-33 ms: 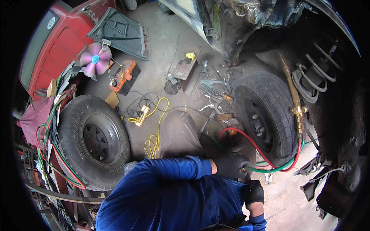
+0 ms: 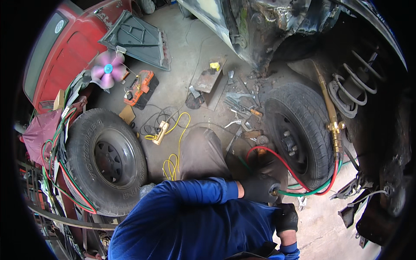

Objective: The person works on a damaged car wheel well, using a hammer to shape the metal and a blowtorch to heat it. They repeatedly heat and hammer the area to straighten the panel.

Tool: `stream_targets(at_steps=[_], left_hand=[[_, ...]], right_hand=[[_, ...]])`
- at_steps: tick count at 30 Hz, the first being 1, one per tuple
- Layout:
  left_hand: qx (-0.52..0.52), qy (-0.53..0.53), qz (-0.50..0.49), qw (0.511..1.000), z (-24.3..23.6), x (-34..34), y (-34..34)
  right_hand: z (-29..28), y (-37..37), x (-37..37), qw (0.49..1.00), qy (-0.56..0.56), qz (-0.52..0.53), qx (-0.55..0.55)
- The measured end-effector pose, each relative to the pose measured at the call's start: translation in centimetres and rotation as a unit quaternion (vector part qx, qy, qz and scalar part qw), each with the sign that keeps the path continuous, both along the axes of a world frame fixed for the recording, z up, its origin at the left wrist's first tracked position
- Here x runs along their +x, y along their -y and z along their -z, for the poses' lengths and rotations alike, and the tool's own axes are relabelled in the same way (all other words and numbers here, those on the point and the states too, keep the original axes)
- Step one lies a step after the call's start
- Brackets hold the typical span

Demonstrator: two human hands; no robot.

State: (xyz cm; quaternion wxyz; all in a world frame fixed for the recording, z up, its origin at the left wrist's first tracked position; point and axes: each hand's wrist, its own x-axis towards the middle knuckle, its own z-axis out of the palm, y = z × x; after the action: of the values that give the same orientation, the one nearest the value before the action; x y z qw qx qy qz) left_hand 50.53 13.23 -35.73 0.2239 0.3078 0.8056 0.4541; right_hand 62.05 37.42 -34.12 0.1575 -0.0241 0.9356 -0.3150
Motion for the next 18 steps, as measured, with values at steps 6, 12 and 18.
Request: stream_targets(at_steps=[6,12,18], left_hand=[[0.058,0.043,0.022,0.997,0.2,1.2,-1.0],[0.056,0.081,0.038,0.994,1.2,1.1,0.0],[0.09,0.102,0.044,0.99,1.4,1.1,-0.1]], right_hand=[[2.8,2.6,-1.3,0.844,0.083,0.353,-0.395],[4.1,3.1,-0.7,0.956,0.06,0.216,-0.19],[4.3,2.7,-0.9,0.905,0.145,0.282,-0.284]])
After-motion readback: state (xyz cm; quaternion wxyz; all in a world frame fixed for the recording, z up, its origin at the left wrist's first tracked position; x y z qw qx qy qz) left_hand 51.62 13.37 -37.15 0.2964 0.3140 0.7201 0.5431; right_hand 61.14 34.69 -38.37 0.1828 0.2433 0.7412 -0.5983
